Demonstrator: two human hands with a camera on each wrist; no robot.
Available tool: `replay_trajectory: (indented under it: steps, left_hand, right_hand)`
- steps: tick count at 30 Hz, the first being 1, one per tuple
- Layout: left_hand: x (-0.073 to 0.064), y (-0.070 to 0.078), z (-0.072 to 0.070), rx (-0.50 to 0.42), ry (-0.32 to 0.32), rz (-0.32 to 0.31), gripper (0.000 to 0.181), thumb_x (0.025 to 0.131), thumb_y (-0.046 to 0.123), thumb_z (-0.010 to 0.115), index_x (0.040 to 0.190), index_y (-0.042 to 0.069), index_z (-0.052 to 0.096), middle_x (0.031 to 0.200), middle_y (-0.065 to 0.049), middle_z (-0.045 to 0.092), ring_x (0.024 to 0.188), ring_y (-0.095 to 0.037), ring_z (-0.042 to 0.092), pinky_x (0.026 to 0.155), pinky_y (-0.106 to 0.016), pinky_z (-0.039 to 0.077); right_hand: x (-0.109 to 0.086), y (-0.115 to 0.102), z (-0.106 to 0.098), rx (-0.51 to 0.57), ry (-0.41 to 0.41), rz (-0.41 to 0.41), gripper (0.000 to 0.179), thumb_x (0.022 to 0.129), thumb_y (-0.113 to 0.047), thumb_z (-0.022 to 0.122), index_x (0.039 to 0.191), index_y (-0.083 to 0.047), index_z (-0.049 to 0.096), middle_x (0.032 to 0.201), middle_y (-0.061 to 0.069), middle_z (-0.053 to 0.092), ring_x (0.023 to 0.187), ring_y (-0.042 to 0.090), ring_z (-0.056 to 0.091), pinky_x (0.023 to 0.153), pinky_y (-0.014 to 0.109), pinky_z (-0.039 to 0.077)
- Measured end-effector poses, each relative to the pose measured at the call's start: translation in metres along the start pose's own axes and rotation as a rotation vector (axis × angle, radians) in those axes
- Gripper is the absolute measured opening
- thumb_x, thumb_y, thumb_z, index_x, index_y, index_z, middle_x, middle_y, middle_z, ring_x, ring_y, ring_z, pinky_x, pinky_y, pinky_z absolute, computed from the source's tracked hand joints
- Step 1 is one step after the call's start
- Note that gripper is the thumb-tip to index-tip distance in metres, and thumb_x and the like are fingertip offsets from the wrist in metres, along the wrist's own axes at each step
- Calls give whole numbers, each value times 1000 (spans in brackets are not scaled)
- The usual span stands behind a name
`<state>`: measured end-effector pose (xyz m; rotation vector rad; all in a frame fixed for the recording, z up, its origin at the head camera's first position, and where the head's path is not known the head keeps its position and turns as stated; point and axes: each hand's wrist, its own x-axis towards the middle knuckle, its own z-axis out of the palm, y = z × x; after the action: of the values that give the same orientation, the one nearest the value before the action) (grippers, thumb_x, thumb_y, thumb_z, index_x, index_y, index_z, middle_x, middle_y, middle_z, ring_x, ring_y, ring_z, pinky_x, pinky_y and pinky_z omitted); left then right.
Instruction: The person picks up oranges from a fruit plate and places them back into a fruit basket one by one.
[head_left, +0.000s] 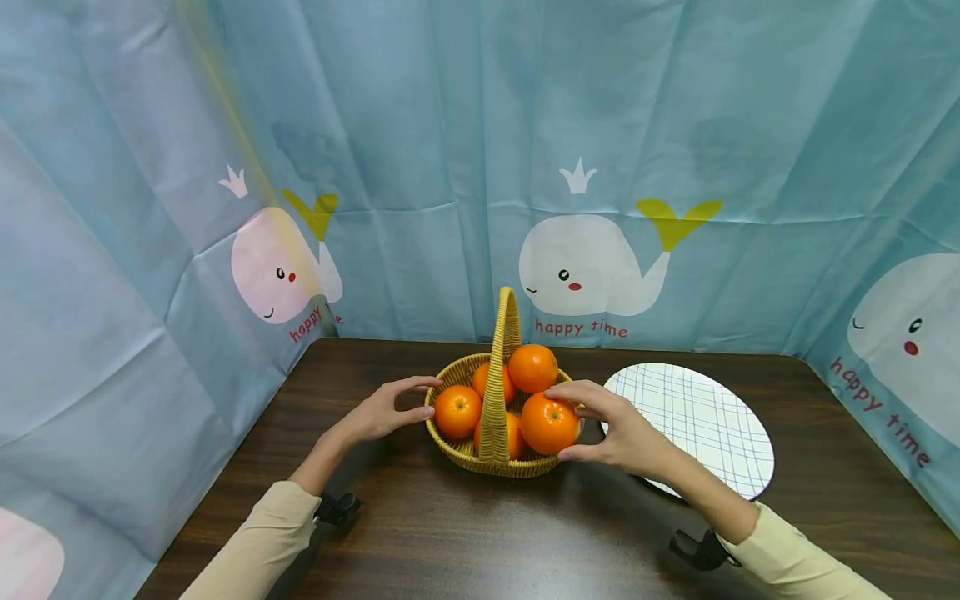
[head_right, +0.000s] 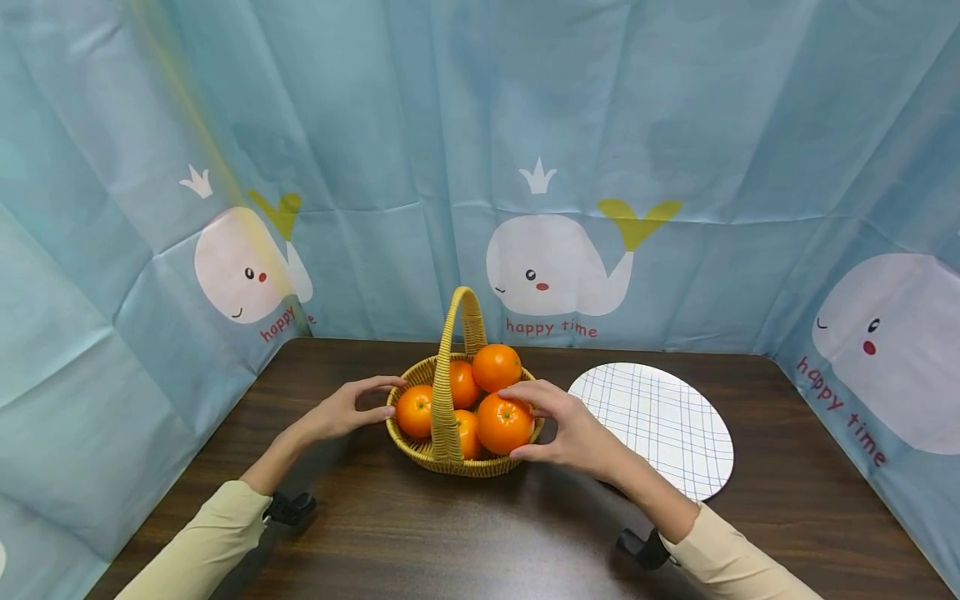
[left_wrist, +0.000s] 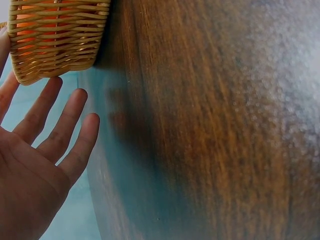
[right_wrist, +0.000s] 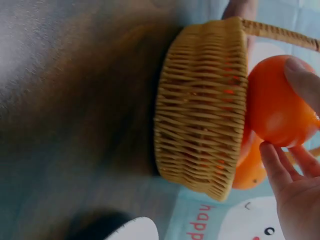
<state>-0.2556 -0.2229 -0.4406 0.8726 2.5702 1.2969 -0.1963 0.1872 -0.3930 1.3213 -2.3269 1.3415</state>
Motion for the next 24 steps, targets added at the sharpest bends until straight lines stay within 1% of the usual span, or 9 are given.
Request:
replay_trajectory:
  steps: [5,8,10,15,18,21,24]
  left_hand:
    - [0,0,1,-9,2,-7,49,100,23,69,145,10,56,144,-11,55,133,-39,46,109,-69,25]
    - [0,0,1,-11,4,-4,49,100,22,69,145,10,56,144,-12,55,133,-39,46,108,-70,25]
    - [0,-1,1,-9,5,-2,49,100,22,69,145,10,56,144,-12,54,133,-40,46,108,-70,25]
    - [0,-2,1,-6,6,1,48,100,22,69,145,10,56,143,-12,55,132,-39,47,108,-70,26]
    - [1,-2,1,-8,1,4,49,100,22,69,145,10,56,144,-12,55,133,-38,47,109,-69,26]
    - [1,-1,1,-9,-2,5,49,100,23,69,145,11,56,144,-11,55,133,-38,46,109,-69,26]
    - [1,0,0,-4,4,6,49,100,22,69,145,10,56,144,-12,55,133,-38,47,109,-69,26]
  right_hand:
    - [2,0,10,9,-11,-52,74,67,3,94,133,3,60,135,19,57,123,32,53,90,42,55]
    - [2,3,13,-11,-13,-75,74,68,0,94,133,1,60,136,17,57,123,30,52,88,39,54]
    - [2,5,14,-21,-14,-80,74,70,-4,95,135,-1,60,137,14,57,124,29,52,88,39,54]
    - [2,8,15,-25,-30,-62,72,75,-13,93,138,-9,60,141,6,56,128,25,50,92,38,53]
    - [1,10,15,-17,-39,-47,73,75,-14,93,140,-11,59,142,5,54,128,23,50,93,37,53]
    - [-2,12,12,4,-38,-41,77,74,-11,94,141,-8,57,142,9,53,124,25,52,90,39,54]
    - [-8,15,7,41,-26,-45,80,72,-5,94,141,-1,54,140,15,52,121,32,54,87,46,56]
